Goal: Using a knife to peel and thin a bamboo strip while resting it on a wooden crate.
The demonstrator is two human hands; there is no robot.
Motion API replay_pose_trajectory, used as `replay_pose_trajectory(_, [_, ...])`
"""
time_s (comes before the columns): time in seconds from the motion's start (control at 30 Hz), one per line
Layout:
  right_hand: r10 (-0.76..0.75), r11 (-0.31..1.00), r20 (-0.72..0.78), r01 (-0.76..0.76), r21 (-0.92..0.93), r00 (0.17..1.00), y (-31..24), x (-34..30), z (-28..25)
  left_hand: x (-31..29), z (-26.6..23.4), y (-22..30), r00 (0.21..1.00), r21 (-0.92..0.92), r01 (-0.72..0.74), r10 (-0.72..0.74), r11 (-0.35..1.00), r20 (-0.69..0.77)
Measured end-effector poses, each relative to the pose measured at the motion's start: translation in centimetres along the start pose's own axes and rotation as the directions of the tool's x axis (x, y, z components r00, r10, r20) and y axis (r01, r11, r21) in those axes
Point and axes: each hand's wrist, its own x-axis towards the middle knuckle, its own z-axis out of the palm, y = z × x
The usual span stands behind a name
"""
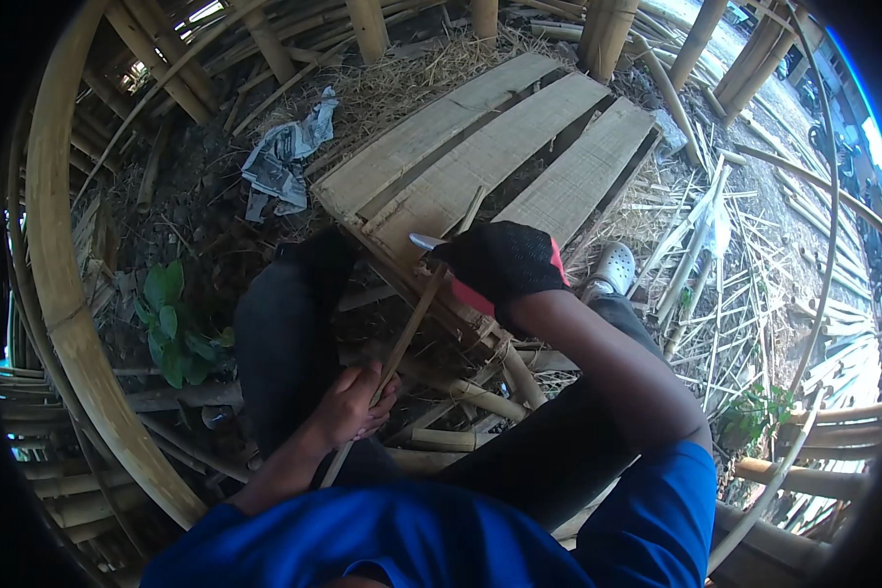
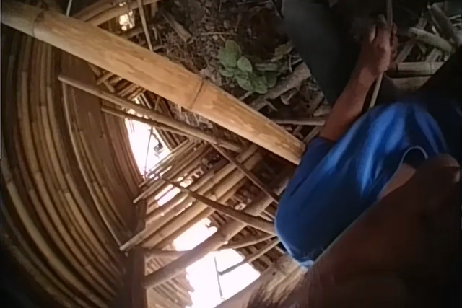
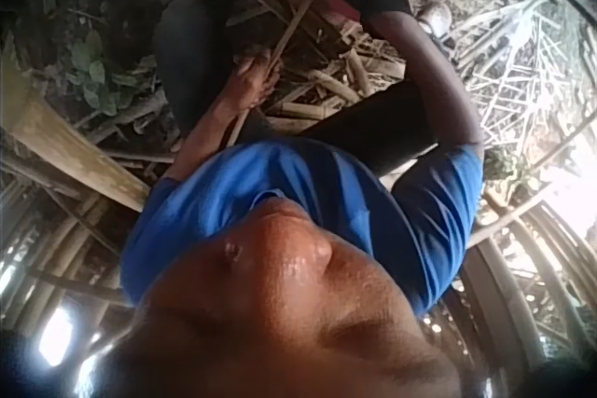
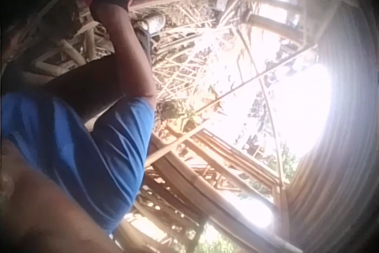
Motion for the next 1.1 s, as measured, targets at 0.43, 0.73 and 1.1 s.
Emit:
replay_pose_trajectory(0.43, [0.077,0.997,-0.022,-0.077,0.009,0.997,-1.5,-0.7,-0.8,-0.4,0.2,-0.3,0.996,0.106,0.004,0.006,0.994,-0.090])
replay_pose_trajectory(0.73, [0.051,0.998,0.013,-0.051,-0.028,0.999,-2.0,-1.4,0.9,-0.4,0.7,-0.2,0.992,0.121,0.007,0.008,0.993,-0.123])
replay_pose_trajectory(1.1, [0.161,0.987,-0.110,-0.162,0.000,0.981,0.6,0.4,-1.4,-0.3,0.9,0.0,0.993,0.137,-0.020,0.035,0.990,-0.110])
